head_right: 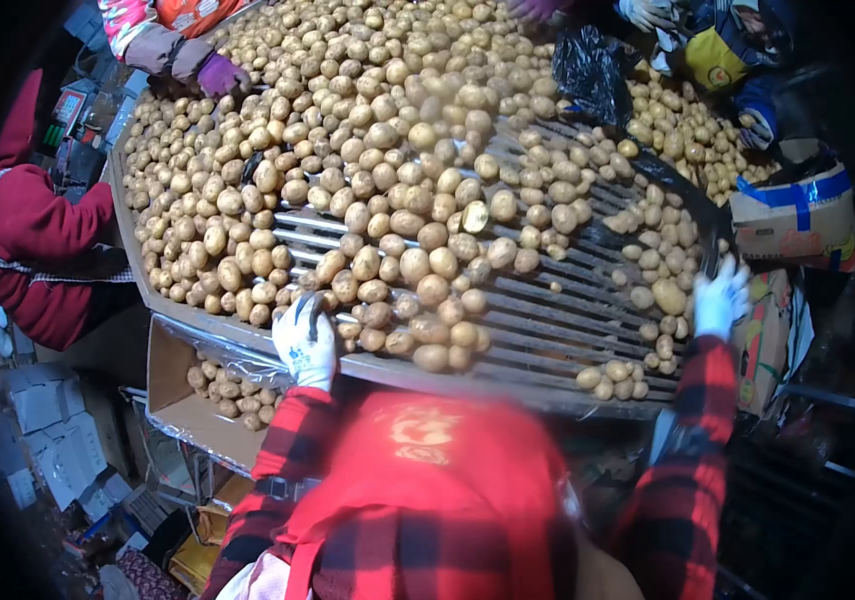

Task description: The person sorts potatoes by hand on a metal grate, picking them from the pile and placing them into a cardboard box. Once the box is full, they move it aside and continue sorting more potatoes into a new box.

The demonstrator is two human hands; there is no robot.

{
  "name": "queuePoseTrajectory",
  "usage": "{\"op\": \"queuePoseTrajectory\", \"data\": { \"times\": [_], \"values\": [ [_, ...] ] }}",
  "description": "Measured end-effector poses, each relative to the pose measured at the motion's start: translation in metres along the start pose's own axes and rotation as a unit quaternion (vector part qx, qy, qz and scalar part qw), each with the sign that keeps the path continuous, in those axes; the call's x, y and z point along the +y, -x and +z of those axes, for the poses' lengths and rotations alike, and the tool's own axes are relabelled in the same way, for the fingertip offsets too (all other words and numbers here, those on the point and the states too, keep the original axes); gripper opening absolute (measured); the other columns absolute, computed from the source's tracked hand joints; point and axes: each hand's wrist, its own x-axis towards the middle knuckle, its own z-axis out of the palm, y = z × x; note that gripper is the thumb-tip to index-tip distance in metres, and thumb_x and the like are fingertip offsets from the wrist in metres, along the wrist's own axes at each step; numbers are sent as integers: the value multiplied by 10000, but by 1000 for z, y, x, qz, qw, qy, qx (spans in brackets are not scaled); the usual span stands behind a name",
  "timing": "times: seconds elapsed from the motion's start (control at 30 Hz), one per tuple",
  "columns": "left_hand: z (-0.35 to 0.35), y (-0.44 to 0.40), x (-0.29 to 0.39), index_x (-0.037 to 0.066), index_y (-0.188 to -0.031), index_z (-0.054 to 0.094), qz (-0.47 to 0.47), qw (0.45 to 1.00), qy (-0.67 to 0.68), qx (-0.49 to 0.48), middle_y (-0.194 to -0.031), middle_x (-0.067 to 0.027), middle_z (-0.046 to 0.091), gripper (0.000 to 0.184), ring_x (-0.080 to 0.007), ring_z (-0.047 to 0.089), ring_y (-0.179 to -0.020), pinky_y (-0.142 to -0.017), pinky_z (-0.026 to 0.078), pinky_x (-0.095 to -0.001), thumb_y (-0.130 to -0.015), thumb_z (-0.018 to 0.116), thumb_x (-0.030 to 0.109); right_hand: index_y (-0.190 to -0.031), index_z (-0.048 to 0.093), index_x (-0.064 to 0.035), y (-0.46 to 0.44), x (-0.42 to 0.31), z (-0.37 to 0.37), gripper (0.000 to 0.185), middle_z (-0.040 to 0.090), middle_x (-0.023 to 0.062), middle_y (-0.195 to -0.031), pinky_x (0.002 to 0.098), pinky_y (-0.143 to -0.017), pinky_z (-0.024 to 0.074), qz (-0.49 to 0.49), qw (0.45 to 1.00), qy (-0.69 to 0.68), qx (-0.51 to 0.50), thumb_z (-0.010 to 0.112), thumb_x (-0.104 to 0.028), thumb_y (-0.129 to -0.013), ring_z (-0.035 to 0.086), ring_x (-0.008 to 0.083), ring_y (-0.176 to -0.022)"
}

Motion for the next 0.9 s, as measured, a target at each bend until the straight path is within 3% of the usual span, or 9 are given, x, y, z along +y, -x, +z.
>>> {"op": "queuePoseTrajectory", "data": {
  "times": [0.17, 0.37, 0.47, 0.57, 0.63, 0.7, 0.83, 0.87, 0.9],
  "values": [
    [-4, 1, 4, 158, -1131, 701, 9, 1000, 0, 8, -1191, -63, 691, 289, -263, 628, -1125, -1062, 400, -470, -846, 662, 143, -1227, 649, -111, 88, -169, -59, 520, 654, 141, -1185, 430, -891, 542, -378, 825, -411, 86, 663, 13, -723, 646, 332, -1061],
    [-9, -7, 4, 103, -1073, 704, -6, 999, 9, -33, -1165, -102, 699, 257, -313, 642, -1094, -998, 460, -439, -826, 641, 69, -1075, 680, -228, 85, -327, -82, 209, 588, 38, -1167, 445, -904, 436, -535, 841, -61, 55, 534, -184, -933, 525, 242, -1139],
    [-8, -6, 2, 60, -1108, 695, -37, 985, 170, 23, -1169, -137, 693, 235, -295, 634, -1138, -1042, 452, -396, -884, 625, 65, -1067, 677, -182, 60, -341, -75, 213, 628, 59, -1084, 439, -879, 469, -507, 834, -217, -4, 640, -216, -861, 579, 268, -1069],
    [-30, -5, 36, 102, -1306, 632, -274, 824, 494, -36, -1294, -149, 631, 318, -288, 581, -1236, -1048, 473, -417, -1006, 581, 193, -1144, 671, -83, 50, -332, -63, 419, 681, 114, -1080, 441, -902, 498, -294, 771, -547, -143, 766, -202, -754, 631, 290, -1043],
    [-33, -18, 68, 124, -1425, 525, -174, 733, 636, -166, -1386, -168, 566, 431, -337, 555, -1274, -1035, 509, -448, -1036, 549, 307, -1228, 662, -83, 74, -302, -98, 480, 676, 146, -1145, 408, -934, 493, -305, 645, -663, -225, 757, -215, -776, 624, 303, -1084],
    [-3, -18, 73, 133, -1480, 444, -359, 192, 877, -255, -1453, -170, 509, 500, -370, 536, -1295, -1031, 527, -472, -1045, 513, 370, -1275, 648, -82, 100, -277, -137, 527, 659, 178, -1202, 399, -970, 477, -442, 552, -581, -402, 753, -245, -785, 604, 322, -1145],
    [7, -4, 86, 54, -1452, 442, -449, 125, 829, -308, -1417, -159, 527, 446, -286, 569, -1249, -948, 563, -390, -1059, 500, 258, -1284, 613, -75, 108, -302, -90, 505, 668, 167, -1201, 551, -1074, 324, -394, 801, -446, -67, 655, -367, -874, 609, 333, -1132],
    [9, 0, 85, 54, -1452, 442, -451, 127, 826, -313, -1417, -159, 527, 446, -286, 569, -1249, -948, 563, -390, -1059, 500, 258, -1115, 696, -84, 101, -318, -82, 411, 724, 131, -1053, 543, -1032, 334, -408, 827, -344, -177, 617, -418, -888, 655, 324, -1005],
    [11, 5, 83, 43, -1450, 434, -370, 350, 781, -361, -1366, -146, 544, 434, -270, 576, -1212, -944, 555, -377, -1059, 494, 219, -944, 745, -103, 107, -333, -75, 332, 744, 109, -896, 525, -947, 398, -443, 829, -326, -101, 611, -399, -879, 685, 323, -897]
  ]
}}
